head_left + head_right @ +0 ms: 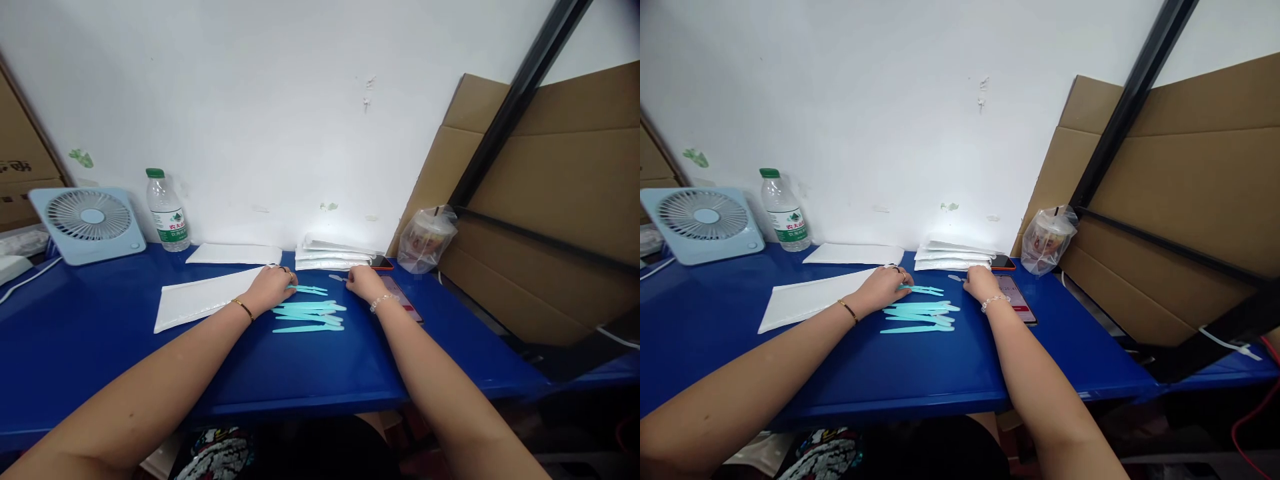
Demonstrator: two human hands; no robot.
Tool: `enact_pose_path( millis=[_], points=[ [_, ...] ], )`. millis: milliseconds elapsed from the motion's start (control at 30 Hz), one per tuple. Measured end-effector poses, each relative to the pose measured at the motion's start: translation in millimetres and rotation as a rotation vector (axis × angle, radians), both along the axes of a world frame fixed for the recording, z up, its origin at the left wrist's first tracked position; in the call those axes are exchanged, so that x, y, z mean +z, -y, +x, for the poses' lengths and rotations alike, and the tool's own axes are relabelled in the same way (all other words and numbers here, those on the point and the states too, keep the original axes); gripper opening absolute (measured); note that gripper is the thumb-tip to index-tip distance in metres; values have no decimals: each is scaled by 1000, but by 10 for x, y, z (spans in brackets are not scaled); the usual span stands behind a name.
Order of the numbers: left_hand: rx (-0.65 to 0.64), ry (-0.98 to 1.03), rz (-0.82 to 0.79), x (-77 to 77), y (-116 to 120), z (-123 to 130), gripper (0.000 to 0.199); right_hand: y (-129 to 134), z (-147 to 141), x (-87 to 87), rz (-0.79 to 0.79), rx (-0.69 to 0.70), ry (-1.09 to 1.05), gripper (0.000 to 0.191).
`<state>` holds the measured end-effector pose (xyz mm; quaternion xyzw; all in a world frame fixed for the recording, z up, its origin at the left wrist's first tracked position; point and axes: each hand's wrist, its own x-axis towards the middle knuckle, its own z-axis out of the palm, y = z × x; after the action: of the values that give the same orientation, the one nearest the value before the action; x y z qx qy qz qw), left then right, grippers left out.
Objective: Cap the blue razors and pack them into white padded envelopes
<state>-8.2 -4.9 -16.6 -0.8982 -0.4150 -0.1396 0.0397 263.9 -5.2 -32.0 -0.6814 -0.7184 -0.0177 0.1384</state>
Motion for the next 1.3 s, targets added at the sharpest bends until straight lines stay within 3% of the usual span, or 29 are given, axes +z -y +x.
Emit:
enact_pose_path(
  millis=[133,367,467,567,700,1300],
  points=[
    [-18,-2,-21,-11,-17,-5,18,0,2,-8,-4,-47,-17,9],
    [-29,161,-161,-28,-38,-23,18,44,69,26,20,12,-145,20],
    [-14,288,-271,-28,-43,-43,21,68,25,58,35,105,-464,32],
    [-6,413,-361,-18,-37,-51,26,98,-64,118,34,251,-972,22],
    [30,509,-410,8,-32,-41,29,149,-177,211,45,376,-1251,28],
    [25,521,-403,-7,-72,-49,31,178,-196,221,65,406,-1181,18]
  ],
)
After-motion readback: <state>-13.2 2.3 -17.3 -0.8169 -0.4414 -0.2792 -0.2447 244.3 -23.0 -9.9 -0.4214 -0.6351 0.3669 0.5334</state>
